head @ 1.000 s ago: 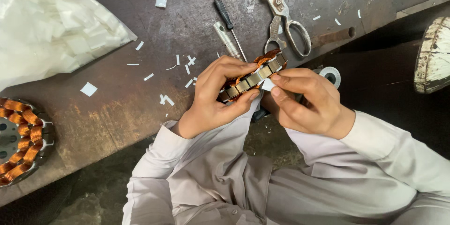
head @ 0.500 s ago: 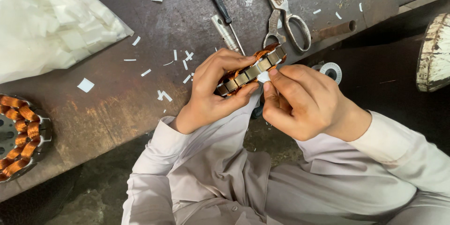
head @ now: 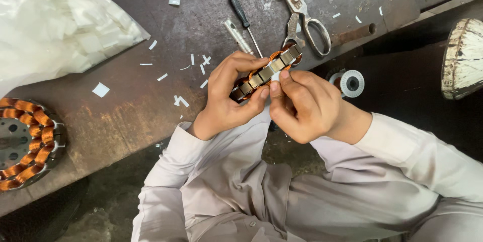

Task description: The person inserts small white insulating paper pieces into the slots of a copper-wound motor stator. They pick up each piece from the table and press it into place between the copper windings, repeating this process across multiple slots.

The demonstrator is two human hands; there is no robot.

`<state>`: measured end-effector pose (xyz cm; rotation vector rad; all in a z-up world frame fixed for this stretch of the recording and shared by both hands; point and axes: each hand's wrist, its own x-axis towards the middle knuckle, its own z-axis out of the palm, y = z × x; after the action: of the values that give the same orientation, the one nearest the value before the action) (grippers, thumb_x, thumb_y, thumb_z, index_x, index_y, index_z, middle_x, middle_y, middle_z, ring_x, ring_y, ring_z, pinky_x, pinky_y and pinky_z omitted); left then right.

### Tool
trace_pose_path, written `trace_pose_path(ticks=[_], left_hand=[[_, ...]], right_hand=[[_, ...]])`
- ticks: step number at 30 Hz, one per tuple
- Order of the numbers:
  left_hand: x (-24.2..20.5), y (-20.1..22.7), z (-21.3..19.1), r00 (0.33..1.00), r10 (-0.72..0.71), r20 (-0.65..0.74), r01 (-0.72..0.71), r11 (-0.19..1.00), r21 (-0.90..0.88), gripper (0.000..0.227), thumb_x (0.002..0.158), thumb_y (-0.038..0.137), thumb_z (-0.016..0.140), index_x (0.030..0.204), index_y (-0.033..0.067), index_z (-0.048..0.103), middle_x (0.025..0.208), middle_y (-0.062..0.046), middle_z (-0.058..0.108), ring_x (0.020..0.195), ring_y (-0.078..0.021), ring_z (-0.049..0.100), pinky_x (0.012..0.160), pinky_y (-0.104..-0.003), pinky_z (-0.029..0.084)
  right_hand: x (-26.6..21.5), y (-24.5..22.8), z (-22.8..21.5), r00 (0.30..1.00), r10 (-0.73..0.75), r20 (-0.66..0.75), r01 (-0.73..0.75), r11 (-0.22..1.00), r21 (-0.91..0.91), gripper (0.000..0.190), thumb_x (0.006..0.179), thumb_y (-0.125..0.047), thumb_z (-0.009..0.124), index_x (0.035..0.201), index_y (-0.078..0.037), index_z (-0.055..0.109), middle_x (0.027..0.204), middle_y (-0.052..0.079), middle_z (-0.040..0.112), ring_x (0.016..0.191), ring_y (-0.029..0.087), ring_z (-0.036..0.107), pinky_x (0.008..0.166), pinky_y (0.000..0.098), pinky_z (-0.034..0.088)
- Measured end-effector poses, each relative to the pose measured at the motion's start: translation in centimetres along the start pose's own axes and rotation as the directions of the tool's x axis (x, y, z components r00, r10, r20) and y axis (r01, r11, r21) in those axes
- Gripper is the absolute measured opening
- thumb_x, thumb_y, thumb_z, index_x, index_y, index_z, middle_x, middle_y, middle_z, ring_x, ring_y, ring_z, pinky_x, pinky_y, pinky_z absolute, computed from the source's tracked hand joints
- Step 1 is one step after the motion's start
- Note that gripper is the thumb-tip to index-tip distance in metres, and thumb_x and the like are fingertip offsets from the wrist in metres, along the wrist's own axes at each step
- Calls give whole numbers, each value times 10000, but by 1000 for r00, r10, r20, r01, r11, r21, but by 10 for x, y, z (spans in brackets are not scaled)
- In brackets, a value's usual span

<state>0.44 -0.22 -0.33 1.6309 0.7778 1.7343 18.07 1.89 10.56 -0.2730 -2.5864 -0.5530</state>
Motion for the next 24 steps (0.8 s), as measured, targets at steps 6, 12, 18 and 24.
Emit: trace_pose_path(ticks=[6, 12, 18, 24], left_hand=[[2, 1, 2, 998, -52, -17, 52, 998, 19, 408, 869, 39, 778, 1244, 7, 623, 1104, -123, 679, 927, -205, 692, 824, -299, 559], [5, 2, 0, 1000, 1, -6, 0, 997, 74, 412, 847, 35, 785, 1234, 10, 643, 1058, -109, 686, 933, -218, 686, 792, -290, 547], [7, 0, 2, 999, 40, 5, -40, 996, 81, 416, 839, 36, 786, 1228, 12, 642, 1091, -119, 703, 913, -229, 704, 818, -312, 561], [10, 2, -1, 997, 69, 28, -71, 994, 78, 411, 843, 36, 783, 1221, -14, 630, 1080, -135, 700, 954, -262, 705, 804, -325, 563]], right_hand=[[4, 4, -28, 963, 200, 180, -242, 937, 251, 392, 674, 42, 725, 1064, 91, 726, 1023, 194, 622, 917, 348, 701, 757, 384, 615], [-3, 9, -22, 959, 236, 158, -275, 909, 313, 352, 730, 44, 746, 1082, 54, 736, 1018, 159, 610, 886, 301, 682, 719, 368, 578], [-8, 18, -23, 954, 264, 143, -300, 852, 428, 320, 711, 34, 741, 1030, 50, 720, 979, 142, 636, 860, 304, 690, 742, 370, 574], [2, 16, -20, 958, 260, 119, -286, 869, 403, 290, 665, 52, 726, 954, 51, 705, 937, 138, 628, 810, 309, 667, 678, 380, 545]])
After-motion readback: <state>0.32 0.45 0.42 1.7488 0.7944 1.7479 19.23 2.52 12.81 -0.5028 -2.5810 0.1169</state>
